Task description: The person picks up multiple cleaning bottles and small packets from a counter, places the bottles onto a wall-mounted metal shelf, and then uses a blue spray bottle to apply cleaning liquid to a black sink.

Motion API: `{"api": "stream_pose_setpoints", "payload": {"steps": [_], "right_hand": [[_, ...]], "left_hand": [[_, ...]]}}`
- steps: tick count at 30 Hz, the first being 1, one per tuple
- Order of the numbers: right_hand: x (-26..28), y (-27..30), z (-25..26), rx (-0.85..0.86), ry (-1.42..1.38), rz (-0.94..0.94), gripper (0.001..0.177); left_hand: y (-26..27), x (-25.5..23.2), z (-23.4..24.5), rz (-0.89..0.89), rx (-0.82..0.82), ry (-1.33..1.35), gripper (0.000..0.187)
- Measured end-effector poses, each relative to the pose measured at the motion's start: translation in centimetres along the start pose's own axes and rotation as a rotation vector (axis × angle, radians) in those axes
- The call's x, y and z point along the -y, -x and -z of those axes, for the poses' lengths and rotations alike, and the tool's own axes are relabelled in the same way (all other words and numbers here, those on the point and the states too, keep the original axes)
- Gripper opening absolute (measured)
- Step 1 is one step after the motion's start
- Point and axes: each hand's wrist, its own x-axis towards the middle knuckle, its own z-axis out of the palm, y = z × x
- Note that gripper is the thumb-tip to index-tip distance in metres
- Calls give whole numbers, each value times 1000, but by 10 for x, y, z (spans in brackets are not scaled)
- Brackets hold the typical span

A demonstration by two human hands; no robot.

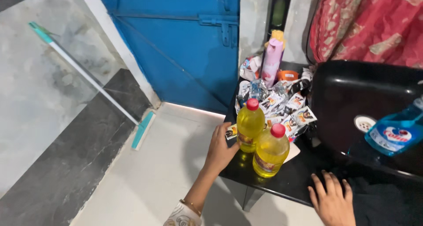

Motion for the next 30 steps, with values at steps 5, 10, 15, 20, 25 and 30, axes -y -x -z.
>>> {"api": "stream_pose_setpoints", "payload": {"steps": [5, 10, 15, 20, 25, 30], "right_hand": [[6, 16, 15, -15, -132, -40, 50], [3, 14, 15, 6, -223, -41, 51], [4, 13, 18, 30, -212, -55, 49], [1, 14, 16, -23, -228, -15, 49], [-14, 14, 4, 17, -248, 29, 50], [-34, 11, -9, 112, -287, 81, 57]], "left_hand": [[-14, 15, -14, -24, 34, 60, 75], [-29, 29, -28, -124, 61, 200, 100], [-33, 52, -47, -90, 136, 340, 110], [-20, 67, -63, -1, 118, 361, 95], [-15, 59, -68, 53, 41, 274, 98], [-11, 31, -68, 101, -91, 169, 94]]}}
